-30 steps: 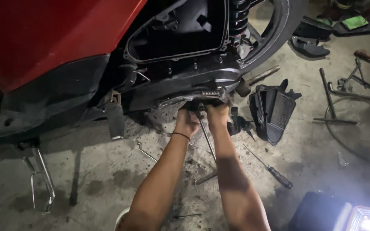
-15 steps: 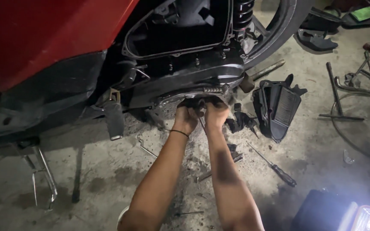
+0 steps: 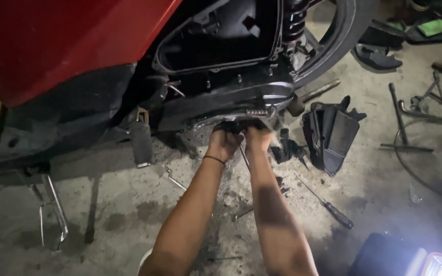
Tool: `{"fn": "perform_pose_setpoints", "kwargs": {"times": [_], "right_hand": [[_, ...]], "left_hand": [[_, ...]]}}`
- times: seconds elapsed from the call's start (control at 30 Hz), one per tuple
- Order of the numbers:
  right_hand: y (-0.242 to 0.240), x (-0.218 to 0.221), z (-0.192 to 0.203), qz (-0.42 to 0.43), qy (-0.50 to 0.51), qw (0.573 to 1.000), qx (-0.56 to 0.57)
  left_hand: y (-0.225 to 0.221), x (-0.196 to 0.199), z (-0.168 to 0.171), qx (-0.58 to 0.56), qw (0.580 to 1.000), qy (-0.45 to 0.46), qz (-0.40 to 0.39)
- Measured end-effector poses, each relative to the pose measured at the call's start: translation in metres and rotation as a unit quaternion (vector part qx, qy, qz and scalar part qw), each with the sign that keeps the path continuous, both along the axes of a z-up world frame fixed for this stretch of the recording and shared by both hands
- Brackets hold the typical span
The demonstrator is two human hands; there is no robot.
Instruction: Repairing the engine or transmission area of a motorcycle using various hand tools
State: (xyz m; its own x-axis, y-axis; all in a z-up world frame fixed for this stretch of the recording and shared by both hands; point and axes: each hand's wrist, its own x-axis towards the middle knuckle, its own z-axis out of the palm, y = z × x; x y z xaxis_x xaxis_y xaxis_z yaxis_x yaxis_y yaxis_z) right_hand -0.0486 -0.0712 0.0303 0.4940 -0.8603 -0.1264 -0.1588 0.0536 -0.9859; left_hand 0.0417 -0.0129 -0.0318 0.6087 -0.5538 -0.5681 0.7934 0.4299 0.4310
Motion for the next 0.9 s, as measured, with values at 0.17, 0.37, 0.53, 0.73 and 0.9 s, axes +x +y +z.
{"fn": "perform_pose_setpoints", "kwargs": {"times": [0.17, 0.37, 0.53, 0.73, 0.9], "right_hand": [[-0.005, -0.001, -0.014, -0.008, -0.008, 1.0, 0.015], [-0.004, -0.029, -0.021, -0.018, -0.023, 1.0, 0.011], [0.062, -0.11, 0.033, 0.084, 0.055, 0.99, -0.095], [0.075, -0.143, 0.026, 0.06, 0.108, 0.982, -0.145], [0.085, -0.147, 0.078, 0.05, 0.083, 0.985, -0.142]], "left_hand": [[-0.007, -0.007, 0.013, -0.005, 1.0, -0.029, 0.009], [0.007, -0.024, 0.066, 0.193, 0.92, -0.329, -0.088], [0.009, -0.025, 0.041, 0.093, 0.953, -0.28, -0.069], [0.03, -0.048, 0.081, -0.126, 0.992, -0.012, 0.009], [0.012, -0.031, 0.023, -0.139, 0.989, -0.004, 0.042]]}}
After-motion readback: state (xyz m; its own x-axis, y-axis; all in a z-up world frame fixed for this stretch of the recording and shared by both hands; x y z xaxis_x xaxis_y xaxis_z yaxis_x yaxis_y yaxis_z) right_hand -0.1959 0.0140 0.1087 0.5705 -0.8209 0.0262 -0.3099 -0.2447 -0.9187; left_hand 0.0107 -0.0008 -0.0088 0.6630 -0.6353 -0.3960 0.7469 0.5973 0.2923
